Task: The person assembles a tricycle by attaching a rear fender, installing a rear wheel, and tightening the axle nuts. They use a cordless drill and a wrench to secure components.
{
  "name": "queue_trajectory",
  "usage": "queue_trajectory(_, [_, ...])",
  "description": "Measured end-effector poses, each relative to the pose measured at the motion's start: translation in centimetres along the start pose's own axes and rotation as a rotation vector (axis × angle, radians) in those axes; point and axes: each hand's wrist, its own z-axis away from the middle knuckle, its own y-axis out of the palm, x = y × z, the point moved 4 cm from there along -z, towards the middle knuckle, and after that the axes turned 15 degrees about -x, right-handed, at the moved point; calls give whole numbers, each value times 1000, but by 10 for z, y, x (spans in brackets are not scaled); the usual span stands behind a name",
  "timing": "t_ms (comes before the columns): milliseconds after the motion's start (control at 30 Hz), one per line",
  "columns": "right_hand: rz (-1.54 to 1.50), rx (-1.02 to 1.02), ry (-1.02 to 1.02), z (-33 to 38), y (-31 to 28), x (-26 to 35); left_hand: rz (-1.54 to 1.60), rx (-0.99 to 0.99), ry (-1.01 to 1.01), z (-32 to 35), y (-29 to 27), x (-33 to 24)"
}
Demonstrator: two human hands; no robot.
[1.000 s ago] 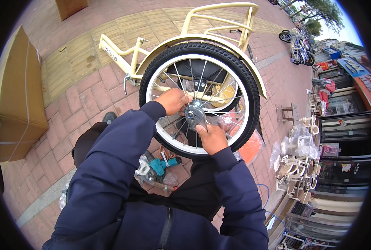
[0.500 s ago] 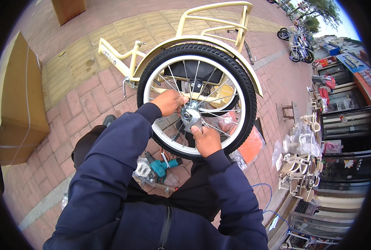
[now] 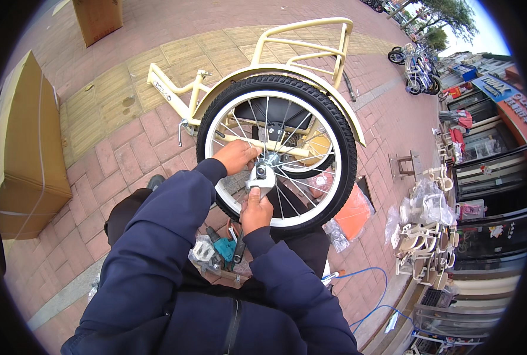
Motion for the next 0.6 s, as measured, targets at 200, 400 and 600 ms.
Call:
queue_trajectory(200, [570, 335, -154, 4, -46, 81, -37, -117, -77, 8, 4, -5])
queue_trajectory(400, [1499, 370, -882, -34, -29, 184, -59, -149, -108, 28, 2, -2])
queue_trajectory(600, [1796, 567, -831, -50, 14, 224, -167, -176, -162, 65, -1, 5])
